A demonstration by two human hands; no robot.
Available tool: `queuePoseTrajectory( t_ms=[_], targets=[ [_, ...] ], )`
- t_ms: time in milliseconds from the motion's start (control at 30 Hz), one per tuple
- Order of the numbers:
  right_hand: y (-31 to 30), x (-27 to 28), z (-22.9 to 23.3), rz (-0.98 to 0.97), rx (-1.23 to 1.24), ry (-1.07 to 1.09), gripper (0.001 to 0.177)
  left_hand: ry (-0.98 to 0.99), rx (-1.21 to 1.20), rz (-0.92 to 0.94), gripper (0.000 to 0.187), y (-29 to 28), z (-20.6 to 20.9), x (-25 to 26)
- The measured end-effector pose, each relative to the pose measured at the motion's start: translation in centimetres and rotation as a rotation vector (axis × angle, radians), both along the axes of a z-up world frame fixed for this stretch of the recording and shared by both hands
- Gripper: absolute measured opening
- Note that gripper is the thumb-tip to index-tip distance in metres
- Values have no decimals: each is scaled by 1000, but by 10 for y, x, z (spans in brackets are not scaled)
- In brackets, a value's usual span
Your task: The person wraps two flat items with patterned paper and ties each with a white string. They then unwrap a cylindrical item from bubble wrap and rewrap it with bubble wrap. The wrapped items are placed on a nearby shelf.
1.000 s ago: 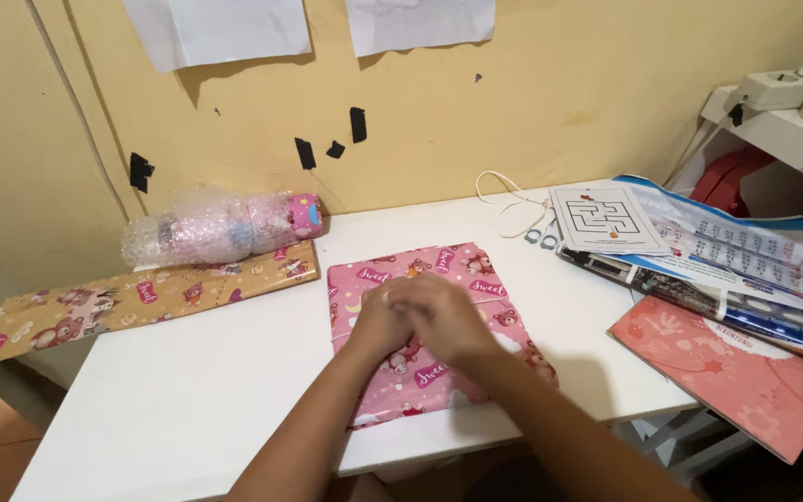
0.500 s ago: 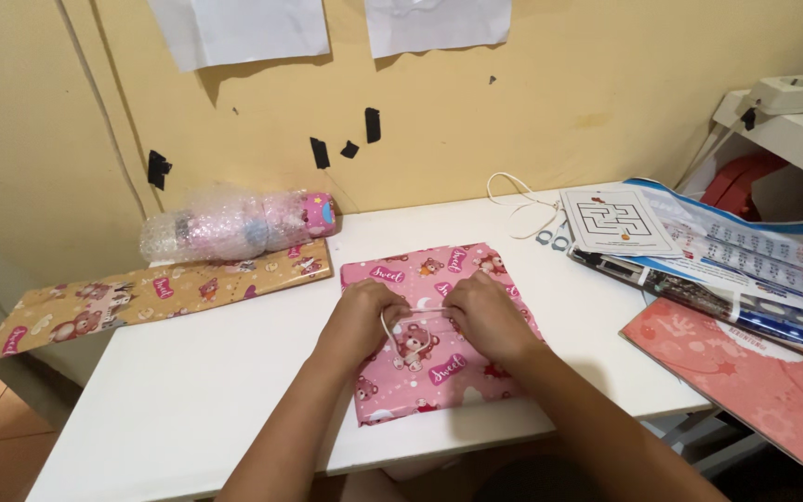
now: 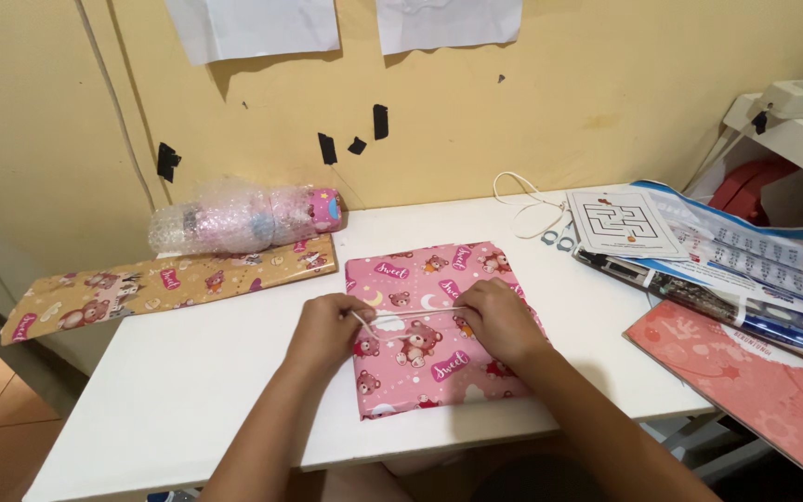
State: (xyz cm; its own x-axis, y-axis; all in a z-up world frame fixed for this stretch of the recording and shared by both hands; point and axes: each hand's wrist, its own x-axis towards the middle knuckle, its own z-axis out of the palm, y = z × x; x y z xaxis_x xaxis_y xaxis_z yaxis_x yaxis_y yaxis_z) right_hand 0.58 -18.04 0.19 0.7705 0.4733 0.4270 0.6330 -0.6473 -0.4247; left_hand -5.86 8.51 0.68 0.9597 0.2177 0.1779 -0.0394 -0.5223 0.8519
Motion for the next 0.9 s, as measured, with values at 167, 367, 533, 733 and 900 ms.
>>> queuePoseTrajectory(
  t_ms=[167,367,533,733,900],
  targets=[
    [3,1,-6,14,-17,-87,10,106,-153,104,14,21,-4,-10],
    [12,-4,-7,-6,-40,-182,9,156,-215,120,15,45,-9,-20],
    [26,-17,0,9,-64,-222,9,77,128,143,16,46,-7,-25],
    [44,-26,3,68,-123,-180,11,104,233,120,17,41,2,-34],
    [45,-23,5,91,-94,-110,11,95,232,54,15,48,7,-38]
  ],
)
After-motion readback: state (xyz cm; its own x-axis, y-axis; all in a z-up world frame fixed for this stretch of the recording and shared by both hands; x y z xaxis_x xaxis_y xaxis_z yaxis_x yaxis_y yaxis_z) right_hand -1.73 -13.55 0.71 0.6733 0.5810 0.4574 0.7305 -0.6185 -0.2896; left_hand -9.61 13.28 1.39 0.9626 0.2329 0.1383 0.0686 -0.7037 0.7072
